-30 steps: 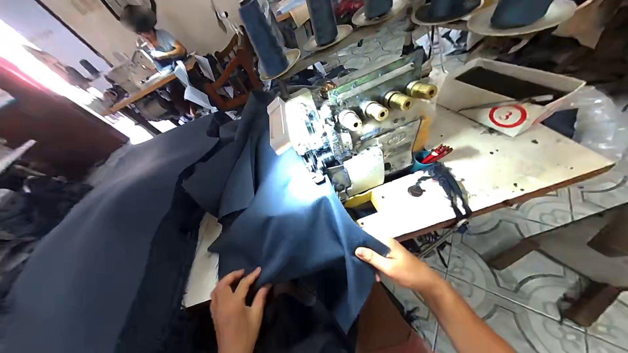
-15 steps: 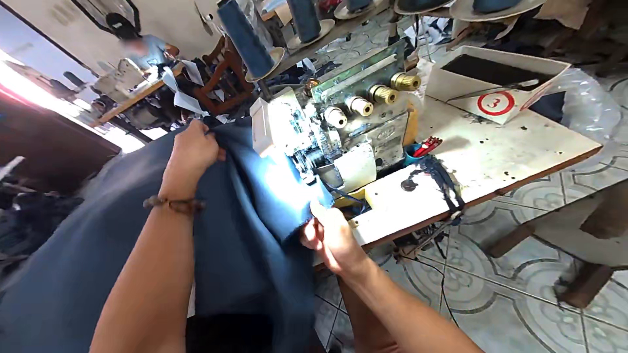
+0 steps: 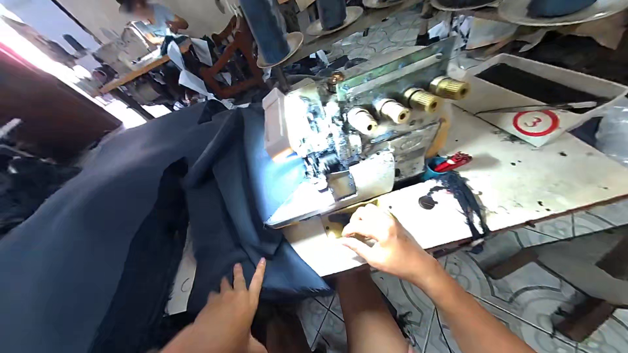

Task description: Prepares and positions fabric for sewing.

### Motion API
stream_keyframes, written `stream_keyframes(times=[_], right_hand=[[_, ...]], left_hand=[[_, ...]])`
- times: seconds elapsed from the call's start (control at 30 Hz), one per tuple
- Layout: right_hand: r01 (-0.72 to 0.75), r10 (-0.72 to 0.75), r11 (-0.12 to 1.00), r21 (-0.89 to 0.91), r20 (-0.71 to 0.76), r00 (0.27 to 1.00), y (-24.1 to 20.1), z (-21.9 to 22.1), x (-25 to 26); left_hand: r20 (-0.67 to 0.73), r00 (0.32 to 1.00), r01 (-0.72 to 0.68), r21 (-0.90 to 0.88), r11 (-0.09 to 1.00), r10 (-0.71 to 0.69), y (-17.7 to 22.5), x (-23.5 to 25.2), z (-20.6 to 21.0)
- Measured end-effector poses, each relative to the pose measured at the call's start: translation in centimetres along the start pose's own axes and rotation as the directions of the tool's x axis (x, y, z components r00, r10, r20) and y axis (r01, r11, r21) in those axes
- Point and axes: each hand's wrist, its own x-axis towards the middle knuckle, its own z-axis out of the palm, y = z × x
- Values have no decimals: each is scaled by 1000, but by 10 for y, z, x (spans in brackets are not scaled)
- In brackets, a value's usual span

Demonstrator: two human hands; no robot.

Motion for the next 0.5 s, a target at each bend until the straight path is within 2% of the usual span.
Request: stream_keyframes(times=[0.07, 0.13, 0.17, 0.2, 0.23, 0.27, 0.3, 0.33, 0.37, 0.4, 0.43, 0.47, 0.5], right_hand=[[-15, 15, 999, -49, -3, 1000, -3, 5, -1], [-67, 60, 994, -91, -72, 996, -3, 7, -3], [-92, 81, 991, -98, -111, 990, -3, 7, -3], [-108, 94, 990, -95, -139, 986, -2, 7, -3], [-114, 100, 989, -91, -154, 983, -1, 7, -2], [-119, 103, 988, -96, -163, 981, -1, 7, -2], [-128, 110, 986, -108, -163, 981, -1, 7, -1], [-138, 119, 983, -120, -153, 981, -2, 7, -1], [-147, 129, 981, -128, -138, 982, -3, 6, 0], [-158, 143, 979, -128, -124, 982, -4, 4, -1], [-166, 151, 978, -127, -118, 982, -4, 3, -1], [-166, 151, 978, -127, -117, 981, -4, 3, -2], [-162, 148, 979, -124, -115, 982, -3, 2, -3]], left_hand=[[-89, 994, -61, -51, 997, 56, -28, 42, -16], [-145, 982, -131, -40, 991, 124, -65, 101, -65], [-143, 984, -113, -32, 993, 108, -80, 131, -94], [-115, 993, -34, -8, 999, 33, -88, 157, -125], [-147, 987, 58, -12, 998, -59, -91, 177, -154], [-254, 955, 138, -78, 987, -153, -90, 192, -177], [-395, 888, 176, -184, 967, -236, -87, 204, -193], [-524, 797, 136, -330, 934, -301, -79, 216, -207], [-589, 719, 19, -515, 857, -370, -69, 228, -222], [-624, 659, -168, -667, 726, -421, -59, 239, -235], [-642, 633, -351, -736, 579, -432, -52, 247, -243], [-658, 637, -462, -742, 486, -401, -48, 251, -247], [-665, 647, -500, -740, 451, -373, -46, 252, -243]])
